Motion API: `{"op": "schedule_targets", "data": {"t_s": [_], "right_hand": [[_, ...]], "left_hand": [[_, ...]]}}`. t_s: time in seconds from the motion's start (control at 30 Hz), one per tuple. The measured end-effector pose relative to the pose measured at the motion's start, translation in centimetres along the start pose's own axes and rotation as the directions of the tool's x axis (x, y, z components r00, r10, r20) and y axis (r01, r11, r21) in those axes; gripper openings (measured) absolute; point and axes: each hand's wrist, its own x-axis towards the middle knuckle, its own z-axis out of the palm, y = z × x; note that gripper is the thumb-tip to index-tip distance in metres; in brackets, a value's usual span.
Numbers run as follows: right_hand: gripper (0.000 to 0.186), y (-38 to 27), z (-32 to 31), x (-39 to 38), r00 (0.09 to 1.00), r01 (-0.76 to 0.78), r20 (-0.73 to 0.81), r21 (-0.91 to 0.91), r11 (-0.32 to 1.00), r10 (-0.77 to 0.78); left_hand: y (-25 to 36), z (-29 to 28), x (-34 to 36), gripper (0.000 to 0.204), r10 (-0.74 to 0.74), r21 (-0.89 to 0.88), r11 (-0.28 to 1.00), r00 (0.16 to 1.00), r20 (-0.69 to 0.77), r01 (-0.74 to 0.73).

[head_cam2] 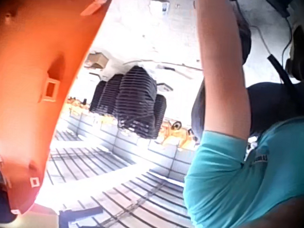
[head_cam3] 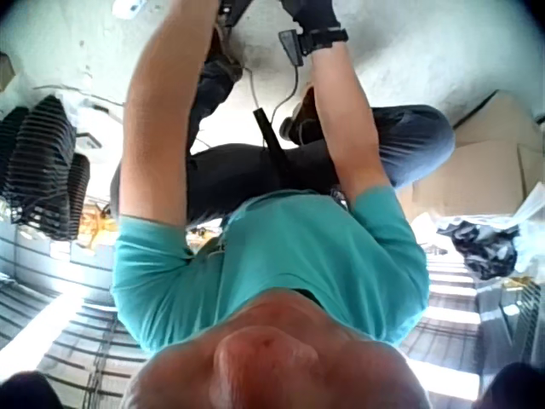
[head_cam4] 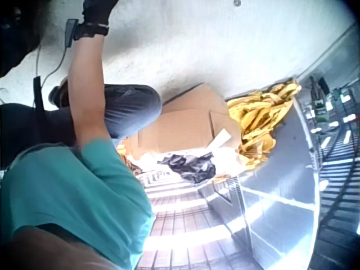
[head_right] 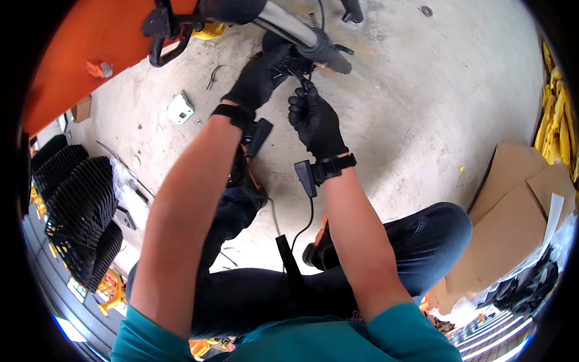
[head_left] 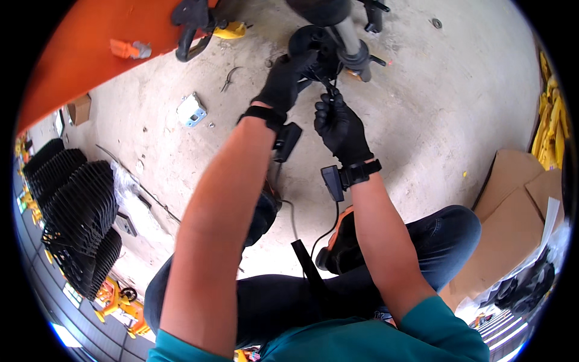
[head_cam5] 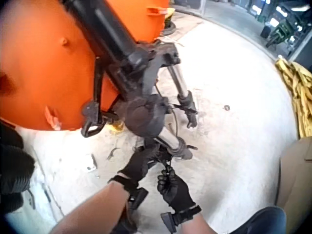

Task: The person removes a side panel from an electric scooter, then handles a spring and small components before working on the front wheel brake assembly by hand.

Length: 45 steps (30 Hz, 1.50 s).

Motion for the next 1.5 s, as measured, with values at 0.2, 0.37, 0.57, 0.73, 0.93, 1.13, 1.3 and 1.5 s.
{"op": "schedule_targets", "data": {"t_s": [0.2, 0.37, 0.57, 0.73, 0.93, 1.13, 1.3, 1.5], "right_hand": [[0.033, -0.9, -0.4, -0.4, 0.999, 0.018, 0.041, -0.167, 0.986, -0.011], [0.034, -0.3, 1.4, -0.3, 0.999, 0.011, 0.046, -0.139, 0.990, -0.004], [0.032, -0.1, 1.8, -0.3, 0.987, 0.138, -0.049, -0.241, 0.961, -0.154], [0.032, -1.1, 1.8, 0.1, 0.984, 0.161, -0.027, -0.298, 0.941, -0.177], [0.028, -1.3, 1.1, 0.4, 0.999, 0.019, -0.020, -0.277, 0.961, -0.026], [0.031, -0.8, 1.1, 0.0, 0.977, 0.124, -0.148, -0.207, 0.971, -0.156], [0.029, -1.4, -0.9, 0.4, 0.971, 0.170, -0.123, -0.248, 0.954, -0.205], [0.028, -1.0, -2.0, 1.0, 0.978, 0.185, -0.040, -0.272, 0.944, -0.203]], "left_hand": [[-1.5, 2.8, 0.3, 0.030, 0.225, -0.023, 0.973, 0.965, -0.134, -0.230], [-2.7, 2.5, 0.2, 0.030, 0.209, 0.022, 0.978, 0.963, -0.169, -0.208], [-3.5, 1.8, 0.8, 0.024, 0.168, 0.070, 0.984, 0.984, -0.062, -0.164], [-2.9, 1.5, 0.3, 0.019, 0.084, 0.162, 0.984, 0.995, -0.046, -0.076], [-2.3, 1.2, 0.0, 0.021, -0.041, 0.181, 0.983, 0.999, 0.015, 0.038], [-1.5, 2.8, -1.6, 0.021, -0.078, 0.244, 0.966, 0.997, -0.029, 0.083], [-0.5, 0.4, -2.3, 0.066, 0.580, 0.928, -0.331, 0.739, 0.343, -0.170], [2.5, 3.5, -1.0, 0.078, 0.015, 0.668, -0.430, 0.735, 0.677, -0.607]]}}
